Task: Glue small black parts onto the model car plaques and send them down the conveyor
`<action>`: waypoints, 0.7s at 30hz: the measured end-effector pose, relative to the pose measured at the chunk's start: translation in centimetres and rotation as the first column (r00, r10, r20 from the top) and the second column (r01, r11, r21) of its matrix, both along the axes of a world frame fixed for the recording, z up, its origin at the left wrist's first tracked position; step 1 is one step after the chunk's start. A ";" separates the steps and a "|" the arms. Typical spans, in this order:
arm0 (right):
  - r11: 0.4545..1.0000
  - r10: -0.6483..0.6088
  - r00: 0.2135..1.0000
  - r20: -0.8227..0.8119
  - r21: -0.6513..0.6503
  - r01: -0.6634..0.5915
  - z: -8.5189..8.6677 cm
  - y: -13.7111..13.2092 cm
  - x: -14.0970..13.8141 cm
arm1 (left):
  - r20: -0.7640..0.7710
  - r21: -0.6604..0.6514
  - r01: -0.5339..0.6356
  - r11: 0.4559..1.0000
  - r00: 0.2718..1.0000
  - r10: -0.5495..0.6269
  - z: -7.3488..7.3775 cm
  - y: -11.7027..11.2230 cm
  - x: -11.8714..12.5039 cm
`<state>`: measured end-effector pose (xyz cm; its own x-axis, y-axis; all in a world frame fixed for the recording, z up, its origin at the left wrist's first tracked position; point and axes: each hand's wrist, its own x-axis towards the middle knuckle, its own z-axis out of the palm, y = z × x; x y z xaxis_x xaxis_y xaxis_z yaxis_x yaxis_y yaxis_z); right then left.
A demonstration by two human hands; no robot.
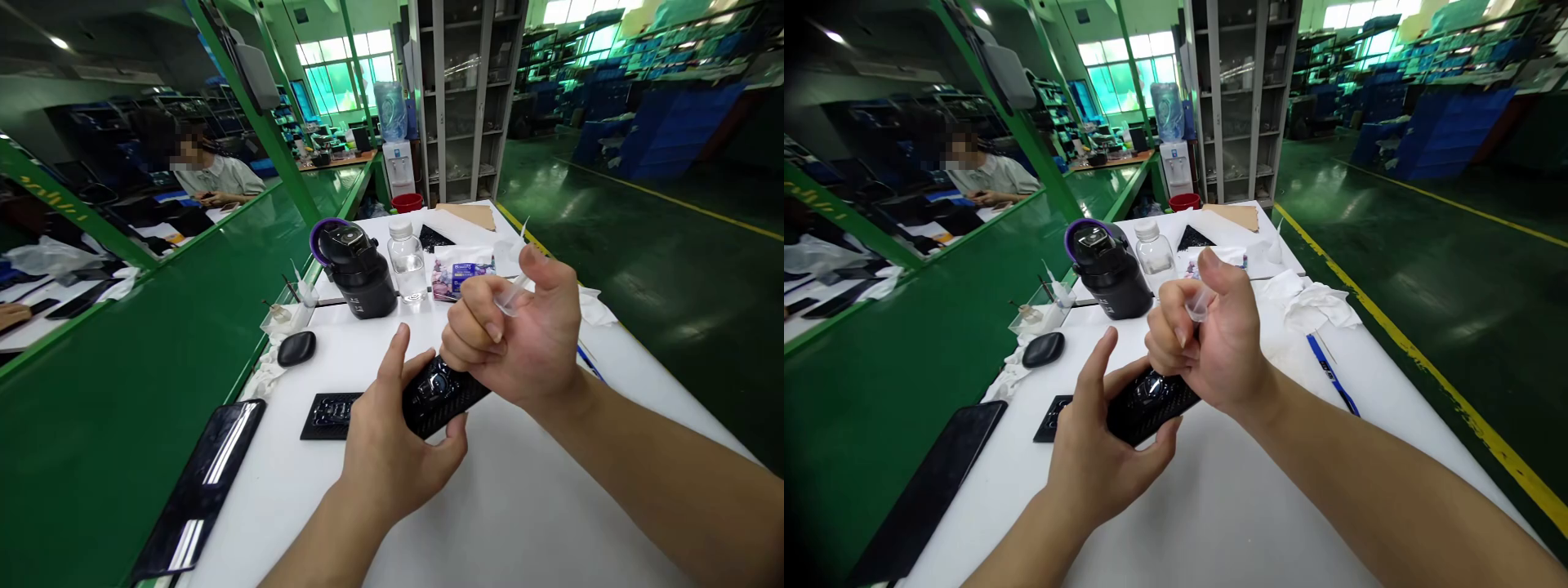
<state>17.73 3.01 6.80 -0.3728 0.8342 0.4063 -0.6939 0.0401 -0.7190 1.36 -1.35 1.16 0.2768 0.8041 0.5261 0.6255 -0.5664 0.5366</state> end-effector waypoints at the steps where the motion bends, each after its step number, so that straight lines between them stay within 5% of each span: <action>1: 1.000 0.003 1.000 0.004 0.008 -0.003 0.0 0.0 0.0 | -0.003 -0.006 0.000 1.000 1.000 0.000 0.0 0.0 0.0; 21: 0.999 -0.024 1.000 -0.002 0.042 0.024 -0.1 -0.1 -0.1 | 0.009 0.017 -0.012 1.000 1.000 0.011 -0.3 0.2 0.1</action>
